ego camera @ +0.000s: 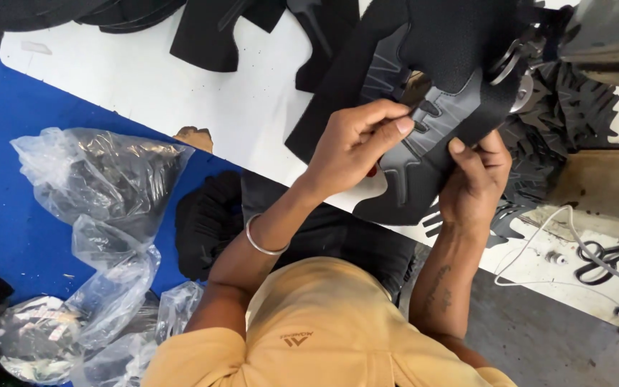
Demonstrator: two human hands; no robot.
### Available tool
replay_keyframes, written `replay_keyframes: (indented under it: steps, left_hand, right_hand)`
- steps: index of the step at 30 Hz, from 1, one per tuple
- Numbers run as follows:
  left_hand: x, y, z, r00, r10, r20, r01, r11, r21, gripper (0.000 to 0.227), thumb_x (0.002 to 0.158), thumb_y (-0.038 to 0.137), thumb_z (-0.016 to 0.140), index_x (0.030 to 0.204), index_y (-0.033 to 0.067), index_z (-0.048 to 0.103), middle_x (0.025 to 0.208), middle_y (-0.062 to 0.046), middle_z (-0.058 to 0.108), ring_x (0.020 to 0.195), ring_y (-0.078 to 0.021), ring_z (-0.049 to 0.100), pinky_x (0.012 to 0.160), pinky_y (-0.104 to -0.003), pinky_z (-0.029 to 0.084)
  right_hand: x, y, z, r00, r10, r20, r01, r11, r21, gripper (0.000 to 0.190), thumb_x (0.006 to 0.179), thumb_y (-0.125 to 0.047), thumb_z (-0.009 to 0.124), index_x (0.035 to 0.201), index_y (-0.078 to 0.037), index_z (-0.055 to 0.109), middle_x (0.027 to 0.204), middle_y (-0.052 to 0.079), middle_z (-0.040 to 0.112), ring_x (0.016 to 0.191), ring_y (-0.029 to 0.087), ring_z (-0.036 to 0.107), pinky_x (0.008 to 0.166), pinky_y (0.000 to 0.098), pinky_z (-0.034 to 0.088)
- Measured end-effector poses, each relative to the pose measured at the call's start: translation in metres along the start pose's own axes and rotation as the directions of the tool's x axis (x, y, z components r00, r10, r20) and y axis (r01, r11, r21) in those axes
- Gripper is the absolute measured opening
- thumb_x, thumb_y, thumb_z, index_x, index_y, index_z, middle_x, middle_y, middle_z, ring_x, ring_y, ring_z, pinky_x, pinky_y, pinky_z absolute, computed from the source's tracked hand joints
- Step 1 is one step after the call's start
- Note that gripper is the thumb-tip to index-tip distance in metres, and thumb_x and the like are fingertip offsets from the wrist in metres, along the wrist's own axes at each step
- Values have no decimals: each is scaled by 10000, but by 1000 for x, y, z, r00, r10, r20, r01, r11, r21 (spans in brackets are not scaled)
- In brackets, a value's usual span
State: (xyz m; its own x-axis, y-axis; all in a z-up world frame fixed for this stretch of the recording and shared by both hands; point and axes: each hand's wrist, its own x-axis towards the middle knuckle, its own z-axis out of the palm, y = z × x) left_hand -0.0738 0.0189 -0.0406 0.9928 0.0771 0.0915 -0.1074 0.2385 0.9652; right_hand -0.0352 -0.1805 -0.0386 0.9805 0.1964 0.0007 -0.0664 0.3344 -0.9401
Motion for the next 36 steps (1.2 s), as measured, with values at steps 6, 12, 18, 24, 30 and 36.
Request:
replay_keyframes:
  steps: [6,12,18,24,30,36]
  left_hand:
    - [5,2,3,999,35,-8,-36,998,-49,219,1072,194,668,1132,-13,705,786,51,619,678,8,500,582,-207,385]
    - [7,-10,0,996,78,-47,-79,997,-17,288,1099,269,600,1064,11,724,683,82,485,590,4,370,527,-211,272]
    - [0,-6,-3,998,12,-58,-14,999,-34,380,1116,352,541,1072,31,739,653,102,418,564,1,329,512,-219,245]
    - [-5,-5,0,996,63,-61,-63,998,-7,354,1106,334,572,1139,18,729,671,88,469,578,-2,350,529,-213,255]
    - [-16,-1,1,994,99,-42,-99,995,6,284,1069,193,663,1254,-23,668,973,-46,713,866,-67,661,773,-223,539]
    - [-22,-4,5,996,60,-60,-59,998,30,279,1050,145,669,1262,-38,665,1054,-105,763,948,-107,744,842,-244,626]
  right_hand:
    - [-20,12,-6,998,47,31,-47,999,7,332,975,34,664,1307,42,654,1254,101,712,1134,164,658,1092,312,489]
    - [-54,52,-30,993,121,-17,-121,993,-4,290,1017,-117,665,1263,37,664,1222,79,708,1135,153,644,1062,308,484]
    - [-87,115,-59,999,0,-41,-8,982,-190,383,1052,-306,670,1225,35,675,1136,37,702,1035,115,604,971,278,472]
    - [-91,123,-66,999,-48,22,53,888,-457,413,1053,-370,663,1161,28,679,1007,-1,661,936,89,560,857,267,465]
    - [-90,109,-51,1000,23,21,-12,902,-431,370,1035,-326,680,1167,20,675,959,-4,663,868,92,587,791,258,495]
    - [-91,103,-46,998,31,51,-7,914,-406,355,1031,-283,697,1202,26,664,992,8,672,879,94,594,802,257,501]
